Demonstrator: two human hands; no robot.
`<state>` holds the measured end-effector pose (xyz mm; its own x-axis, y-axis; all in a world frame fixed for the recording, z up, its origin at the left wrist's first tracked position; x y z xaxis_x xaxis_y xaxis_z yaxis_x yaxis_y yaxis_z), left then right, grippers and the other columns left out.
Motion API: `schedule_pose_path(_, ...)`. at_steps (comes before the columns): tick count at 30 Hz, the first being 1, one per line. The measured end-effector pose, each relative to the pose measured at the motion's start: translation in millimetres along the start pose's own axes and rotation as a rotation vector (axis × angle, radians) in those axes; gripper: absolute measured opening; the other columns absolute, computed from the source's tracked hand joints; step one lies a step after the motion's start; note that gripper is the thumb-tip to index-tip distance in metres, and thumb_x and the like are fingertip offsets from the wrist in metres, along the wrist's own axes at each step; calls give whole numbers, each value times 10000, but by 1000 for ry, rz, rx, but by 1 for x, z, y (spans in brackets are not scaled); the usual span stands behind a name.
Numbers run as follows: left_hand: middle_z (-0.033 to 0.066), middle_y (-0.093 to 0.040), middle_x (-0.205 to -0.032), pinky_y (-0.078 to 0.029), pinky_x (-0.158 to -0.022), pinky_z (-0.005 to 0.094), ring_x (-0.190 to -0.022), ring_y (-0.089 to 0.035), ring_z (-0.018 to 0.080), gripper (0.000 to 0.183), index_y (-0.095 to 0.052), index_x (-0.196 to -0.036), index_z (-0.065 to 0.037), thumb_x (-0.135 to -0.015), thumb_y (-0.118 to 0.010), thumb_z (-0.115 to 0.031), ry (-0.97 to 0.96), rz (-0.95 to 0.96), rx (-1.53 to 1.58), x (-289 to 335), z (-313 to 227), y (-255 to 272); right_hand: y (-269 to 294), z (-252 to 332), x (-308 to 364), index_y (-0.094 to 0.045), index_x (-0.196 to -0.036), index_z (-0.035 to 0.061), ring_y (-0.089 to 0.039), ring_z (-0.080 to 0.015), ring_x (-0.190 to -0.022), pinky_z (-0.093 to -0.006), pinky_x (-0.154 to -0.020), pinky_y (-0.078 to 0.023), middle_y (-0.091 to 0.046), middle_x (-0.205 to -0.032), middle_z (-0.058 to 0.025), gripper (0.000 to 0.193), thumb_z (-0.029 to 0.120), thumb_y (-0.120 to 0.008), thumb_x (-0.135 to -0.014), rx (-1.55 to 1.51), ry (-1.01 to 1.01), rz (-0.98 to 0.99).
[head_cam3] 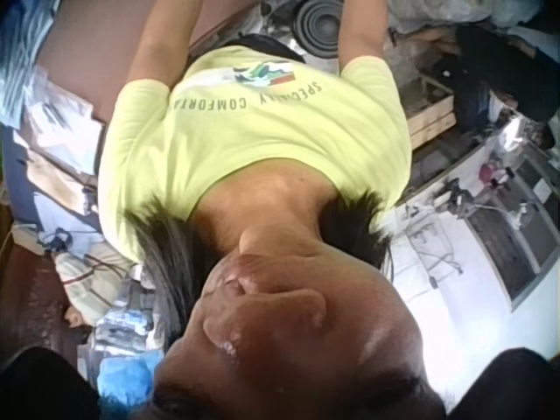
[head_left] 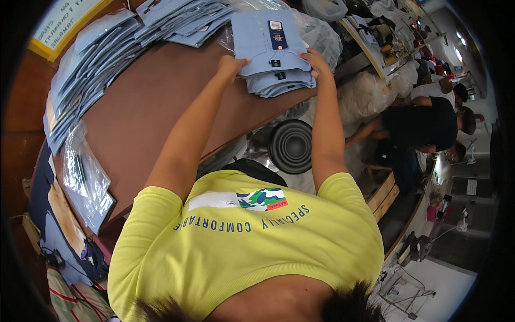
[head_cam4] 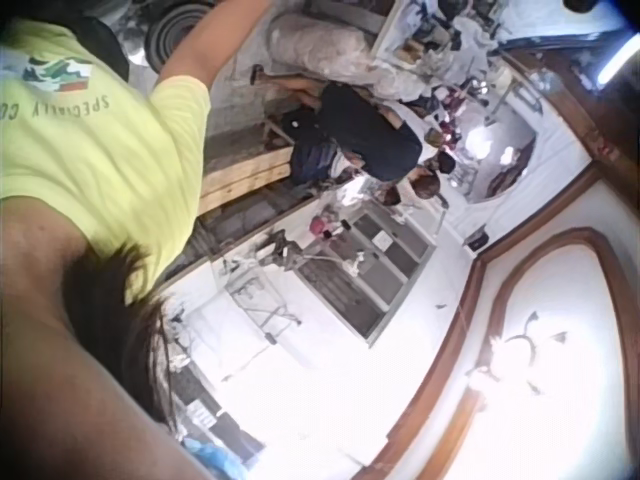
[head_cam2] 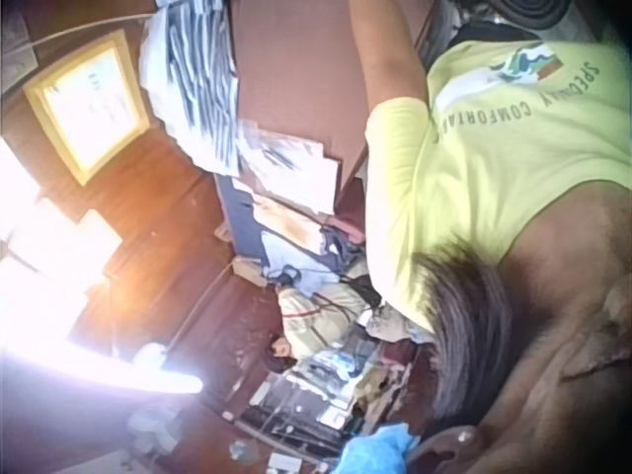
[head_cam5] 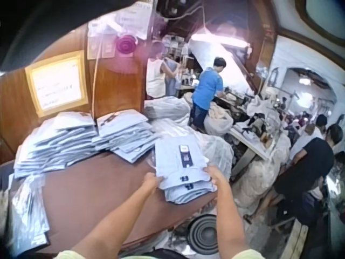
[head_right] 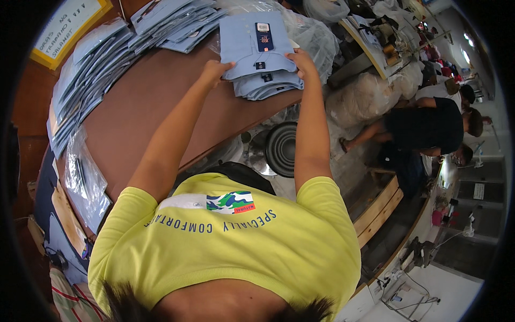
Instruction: The person bags folded light-blue shirts by placing each shirt into a plastic bag, removing the adhesive strip, and sealing the bag.
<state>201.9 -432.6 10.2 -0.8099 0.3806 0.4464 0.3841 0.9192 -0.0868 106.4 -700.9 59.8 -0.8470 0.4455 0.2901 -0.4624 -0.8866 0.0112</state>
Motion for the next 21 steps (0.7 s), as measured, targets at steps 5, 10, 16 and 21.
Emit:
schedule_pose_path(5,209,-563,-1123,-537,-692,471,-955,-600,305,473,-561,-1083,59,-716,-764,-160,49,114,44,4,11,-6,-5,10,8,-510,-1138,-43,-608,-186,-836,-296,-746,-481,-613,-993,-126,373,25,-625,-789,78,26,-79)
schedule_pose_path(10,158,-585,-1069,-487,-759,438,-938,-585,268,464,-547,-1089,29,-721,-760,-157,54,12,-176,-3,16,-5,2,-3,2,-510,-1149,-34,-607,-180,-834,-293,-742,-489,-615,-982,-124,365,41,-625,-811,55,29,-42)
schedule_pose_path(16,124,-637,-938,-481,-734,356,-860,-613,227,497,-592,-1052,31,-676,-795,-224,-59,56,-190,-3,12,-3,7,-14,-2,-545,-1116,-69,-612,-177,-780,-284,-716,-474,-636,-956,-130,346,29,-630,-795,3,47,-82)
schedule_pose_path(21,126,-659,-856,-483,-648,296,-750,-624,185,466,-639,-941,51,-625,-822,-239,-145,6,-426,25,-15,3,6,-20,4,-555,-1095,-65,-607,-172,-781,-279,-716,-468,-635,-950,-125,320,37,-634,-801,9,-1,-106)
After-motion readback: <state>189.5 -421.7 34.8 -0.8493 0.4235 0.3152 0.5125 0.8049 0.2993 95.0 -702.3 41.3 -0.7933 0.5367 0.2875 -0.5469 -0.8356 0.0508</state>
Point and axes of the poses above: each hand's wrist, its own x-axis away from the middle knuckle, its own y-axis out of the back of the hand, z = x × y, the point moved 6 cm from there along -x, towards the middle knuckle
